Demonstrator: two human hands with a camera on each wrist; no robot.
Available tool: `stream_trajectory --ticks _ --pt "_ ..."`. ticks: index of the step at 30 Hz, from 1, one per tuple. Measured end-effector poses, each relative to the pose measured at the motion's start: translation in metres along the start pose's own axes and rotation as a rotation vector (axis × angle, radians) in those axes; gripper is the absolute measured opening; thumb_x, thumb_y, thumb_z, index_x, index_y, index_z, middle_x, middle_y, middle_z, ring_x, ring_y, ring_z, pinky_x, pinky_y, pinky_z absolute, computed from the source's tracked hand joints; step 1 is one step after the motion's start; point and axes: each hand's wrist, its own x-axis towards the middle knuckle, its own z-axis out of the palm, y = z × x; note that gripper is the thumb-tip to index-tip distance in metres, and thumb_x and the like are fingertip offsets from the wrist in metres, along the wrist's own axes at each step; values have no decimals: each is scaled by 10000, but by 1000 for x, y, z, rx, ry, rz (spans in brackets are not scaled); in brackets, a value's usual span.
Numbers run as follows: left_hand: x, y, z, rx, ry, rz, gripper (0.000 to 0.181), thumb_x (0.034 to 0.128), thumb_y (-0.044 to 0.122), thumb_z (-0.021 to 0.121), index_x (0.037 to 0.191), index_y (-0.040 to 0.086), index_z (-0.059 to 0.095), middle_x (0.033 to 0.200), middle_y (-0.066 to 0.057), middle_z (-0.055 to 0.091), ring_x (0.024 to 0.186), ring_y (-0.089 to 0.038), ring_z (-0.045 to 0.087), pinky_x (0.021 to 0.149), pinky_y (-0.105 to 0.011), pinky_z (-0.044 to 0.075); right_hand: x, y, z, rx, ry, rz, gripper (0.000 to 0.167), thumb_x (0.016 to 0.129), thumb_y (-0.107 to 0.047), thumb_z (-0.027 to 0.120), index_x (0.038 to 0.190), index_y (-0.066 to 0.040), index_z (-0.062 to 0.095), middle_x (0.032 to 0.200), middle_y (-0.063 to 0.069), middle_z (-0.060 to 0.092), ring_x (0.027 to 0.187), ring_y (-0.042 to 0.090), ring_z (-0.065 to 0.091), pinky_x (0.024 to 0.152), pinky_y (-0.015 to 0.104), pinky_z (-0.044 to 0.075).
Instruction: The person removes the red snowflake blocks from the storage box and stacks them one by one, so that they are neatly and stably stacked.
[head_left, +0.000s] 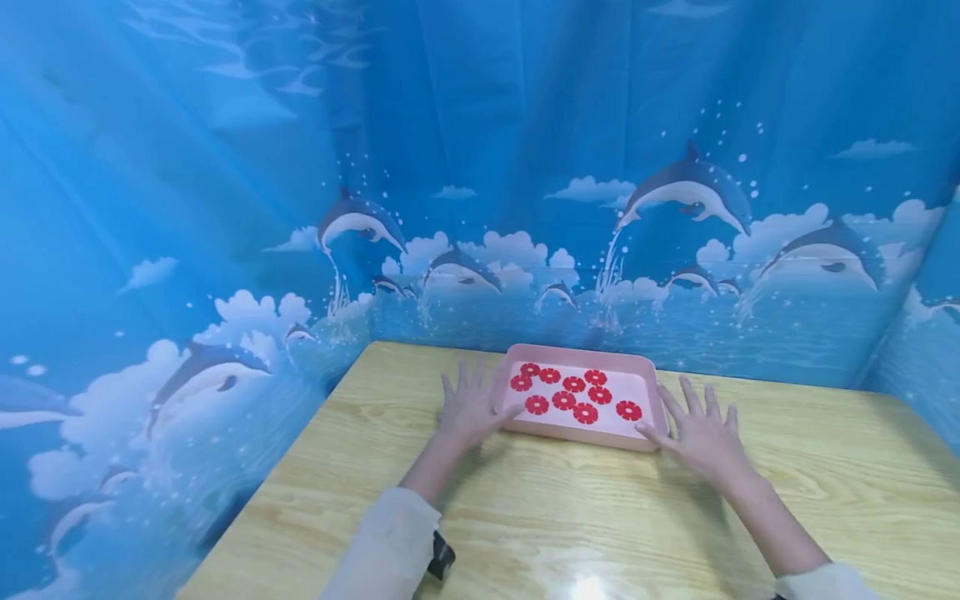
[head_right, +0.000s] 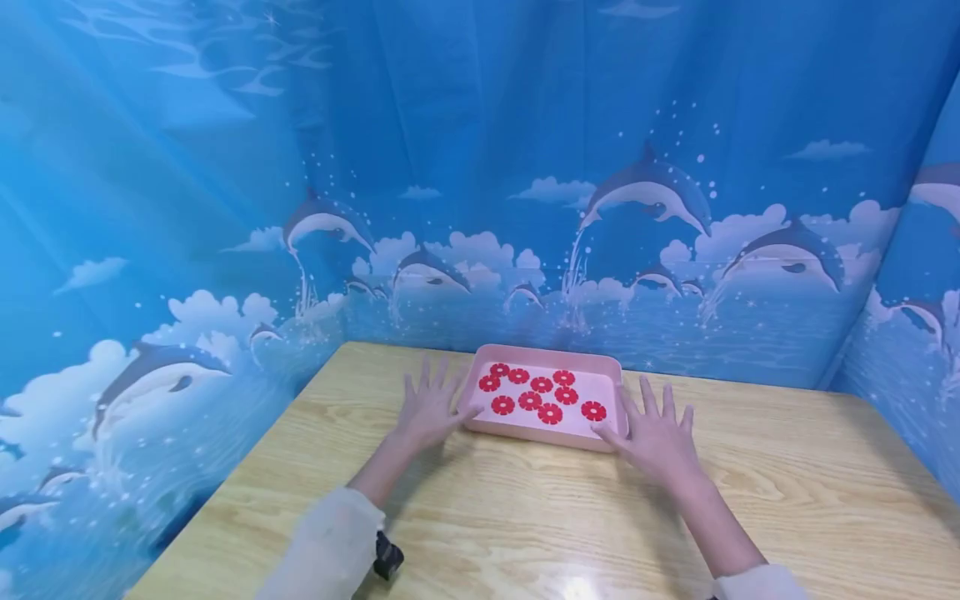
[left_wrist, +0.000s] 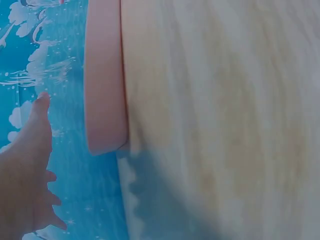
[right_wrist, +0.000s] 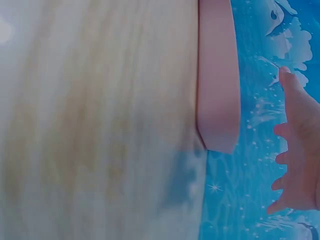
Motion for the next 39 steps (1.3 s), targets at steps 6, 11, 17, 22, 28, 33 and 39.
stream_trajectory --ticks 6,11,17,22,28,33,39 --pt "-1 4 15 -134 10 -11 820 825 672 414 1481 256 149 1493 -149 164 1331 -421 29 1012 -642 -19 2 -3 16 17 1 17 824 860 -616 436 1436 -52 267 1445 300 129 1253 576 22 902 761 6" --pt "-3 5 28 -203 -2 -32 817 838 673 390 1482 232 150 1490 -146 177 1326 -429 85 1022 -635 34 3 -1 28 47 -10 56 820 865 -619 417 1432 -45 273 1445 296 133 1250 578 43 914 752 19" --pt "-3 6 41 -320 -27 -92 809 846 660 393 1483 230 141 1483 -139 206 1329 -418 106 1033 -618 30 4 6 40 92 -7 91 830 867 -629 402 1440 -48 248 1436 306 148 1233 595 83 913 753 32" --pt "-1 8 50 -416 -26 -134 821 844 636 437 1480 196 164 1481 -102 234 1340 -381 106 1047 -585 0 4 9 50 146 -24 125 848 876 -625 386 1451 -33 192 1432 303 169 1228 597 92 929 739 40" --pt "0 10 60 -526 40 -137 820 837 594 503 1479 208 171 1455 -82 303 1343 -339 148 1081 -509 52 4 11 62 263 39 138 838 884 -565 454 1427 29 221 1415 305 227 1252 555 120 991 673 45" --pt "-2 12 65 -620 83 -151 798 848 522 548 1474 173 195 1452 -81 308 1341 -279 195 1090 -458 108 4 11 66 318 81 115 827 891 -519 488 1412 67 226 1394 330 246 1275 494 173 1020 631 71" --pt "-6 15 67 -669 119 -150 797 847 501 564 1469 150 210 1453 -79 308 1324 -274 244 1077 -464 170 3 10 68 338 99 117 837 889 -511 499 1416 70 206 1397 327 246 1272 475 208 1026 618 94"
